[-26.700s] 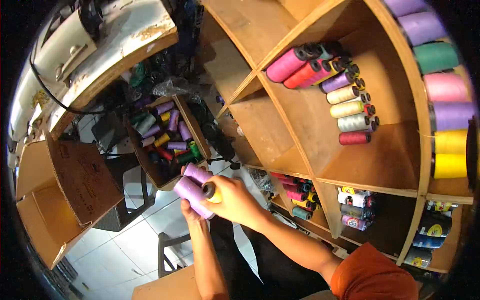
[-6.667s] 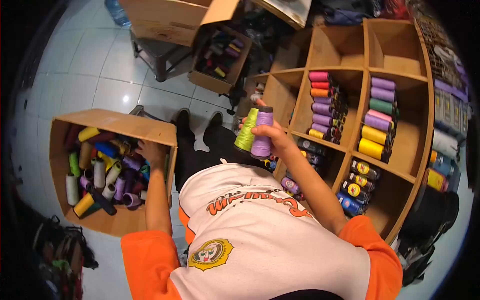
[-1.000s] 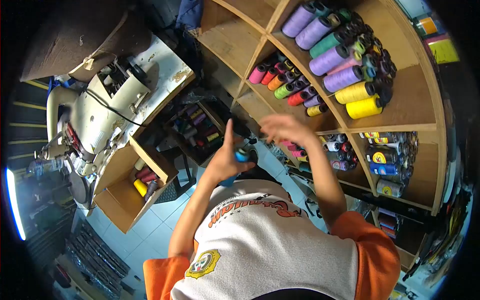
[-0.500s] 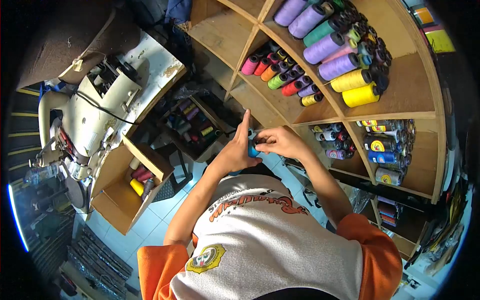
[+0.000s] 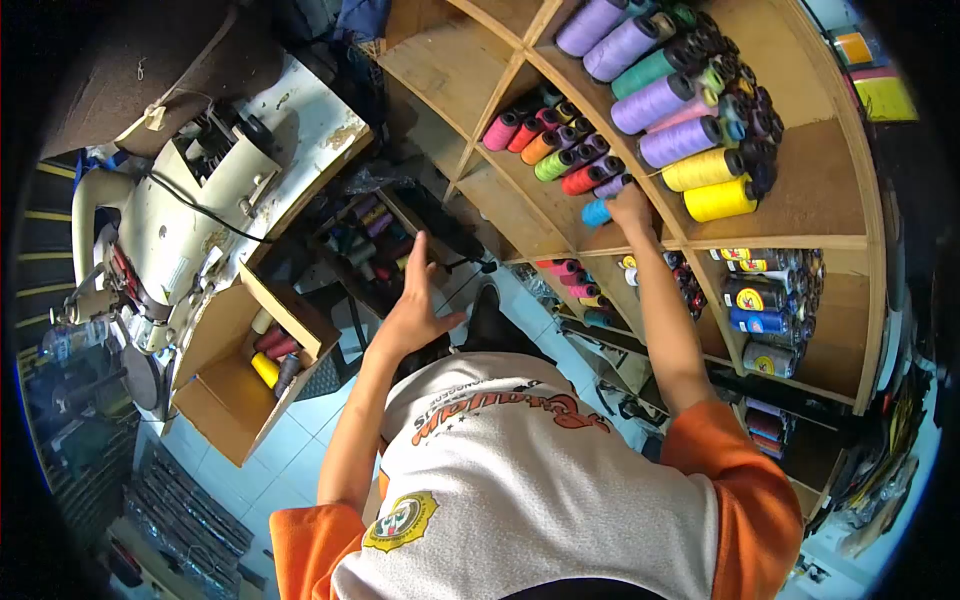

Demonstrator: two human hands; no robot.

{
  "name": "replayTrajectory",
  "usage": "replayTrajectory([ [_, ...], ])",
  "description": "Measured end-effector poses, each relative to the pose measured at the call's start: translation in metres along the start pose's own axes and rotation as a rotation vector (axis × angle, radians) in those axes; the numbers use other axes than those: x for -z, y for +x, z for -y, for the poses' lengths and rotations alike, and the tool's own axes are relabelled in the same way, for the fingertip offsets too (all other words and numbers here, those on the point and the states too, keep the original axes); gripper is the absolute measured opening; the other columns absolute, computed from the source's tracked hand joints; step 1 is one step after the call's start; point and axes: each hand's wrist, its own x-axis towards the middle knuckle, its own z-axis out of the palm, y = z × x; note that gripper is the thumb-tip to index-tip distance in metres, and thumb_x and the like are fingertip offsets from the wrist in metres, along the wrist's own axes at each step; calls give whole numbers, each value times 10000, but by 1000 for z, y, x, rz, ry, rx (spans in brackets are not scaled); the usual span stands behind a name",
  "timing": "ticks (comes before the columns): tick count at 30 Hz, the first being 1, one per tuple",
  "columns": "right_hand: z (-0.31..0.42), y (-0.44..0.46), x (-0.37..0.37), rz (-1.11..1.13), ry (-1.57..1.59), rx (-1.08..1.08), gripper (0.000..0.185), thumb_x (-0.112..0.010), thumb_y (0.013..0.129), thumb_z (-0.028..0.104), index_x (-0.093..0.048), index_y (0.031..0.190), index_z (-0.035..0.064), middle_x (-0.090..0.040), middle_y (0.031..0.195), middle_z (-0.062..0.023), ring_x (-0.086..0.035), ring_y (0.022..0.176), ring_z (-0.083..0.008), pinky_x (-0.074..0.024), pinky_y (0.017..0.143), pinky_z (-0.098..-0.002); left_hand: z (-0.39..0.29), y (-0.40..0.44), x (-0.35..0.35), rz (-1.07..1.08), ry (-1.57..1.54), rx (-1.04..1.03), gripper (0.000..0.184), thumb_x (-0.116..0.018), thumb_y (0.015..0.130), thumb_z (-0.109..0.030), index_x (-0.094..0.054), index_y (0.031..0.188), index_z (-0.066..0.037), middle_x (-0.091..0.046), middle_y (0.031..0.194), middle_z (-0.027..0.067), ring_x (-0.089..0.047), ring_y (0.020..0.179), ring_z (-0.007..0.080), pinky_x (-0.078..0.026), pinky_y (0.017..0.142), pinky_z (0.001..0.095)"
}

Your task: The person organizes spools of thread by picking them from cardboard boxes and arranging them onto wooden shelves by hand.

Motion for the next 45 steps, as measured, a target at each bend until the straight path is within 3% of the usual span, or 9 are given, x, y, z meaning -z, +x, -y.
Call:
replayTrajectory([
  [6, 4, 37, -20, -36, 42, -82, 534, -609, 737, 147, -502, 1246, 29, -519, 1229, -281, -506, 1153, -389, -389, 967, -425, 6, -33, 12, -131, -54, 190, 1185, -777, 629, 10, 81, 1445, -40, -64, 1490, 229, -183, 1379, 346, -327, 1074, 458],
  [15, -5, 41, -27, -253, 78, 86, 376, -633, 769, 159, -586, 1104, -4, -595, 1045, -213, -563, 968, -327, -433, 850, -406, 17, -50, -2, -198, -95, 270, 1159, -756, 638, 34, 69, 1448, -38, -36, 1502, 210, -109, 1403, 326, -302, 1082, 471],
  [21, 26, 26, 20, 169, -100, 63, 262, -644, 792, 151, -630, 989, -21, -655, 860, -137, -632, 746, -246, -506, 708, -346, 6, -75, 6, -253, -60, 437, 850, -695, 708, 4, -247, 1426, -68, -453, 1316, 210, -546, 1133, 309, -471, 906, 382],
  [23, 59, 10, 22, 577, 207, 118, 231, -648, 800, 148, -644, 951, -27, -675, 798, -112, -655, 672, -219, -530, 660, -326, 0, -94, 10, -418, 135, 336, 444, -624, 731, -12, -556, 1168, -49, -649, 844, 127, -643, 757, 285, -501, 701, 349],
  [27, 167, -71, -10, 1194, 619, 403, 211, -598, 877, 181, -645, 920, -20, -658, 810, -76, -630, 699, -137, -509, 628, -254, -32, -145, -5, -847, 259, 327, 270, -647, 754, -19, -627, 1021, -53, -516, 668, 38, -466, 560, 105, -416, 542, 251],
  [32, 216, -183, -16, 1596, 262, 764, 217, -597, 877, 187, -644, 903, -23, -649, 797, -61, -623, 702, -120, -489, 614, -225, -92, -227, -106, -1500, 283, 442, 165, -594, 825, -16, -645, 982, -30, -544, 677, 27, -481, 583, 74, -409, 544, 233],
  [39, 193, -245, -39, 1658, -36, 1027, 194, -589, 870, 160, -644, 867, -26, -626, 719, -38, -544, 599, -79, -442, 544, -221, -98, -389, -282, -2425, 114, 860, 152, -580, 855, -77, -632, 991, -33, -578, 739, 34, -562, 631, 127, -462, 600, 256],
  [41, 183, -256, -44, 1651, -37, 1056, 198, -597, 851, 157, -655, 859, -31, -628, 688, -45, -561, 601, -82, -447, 550, -217, -74, -442, -321, -2073, 378, 1389, 282, -647, 775, -106, -609, 1046, -40, -604, 896, 121, -611, 806, 252, -495, 731, 343],
  [45, 172, -265, -48, 1500, -149, 1193, 217, -601, 826, 176, -668, 883, -23, -647, 696, -59, -598, 627, -107, -467, 583, -222, -21, -479, -347, -1580, 417, 1590, 544, -711, 689, -127, -510, 1191, -70, -457, 1245, 157, -500, 1119, 339, -450, 912, 448],
])
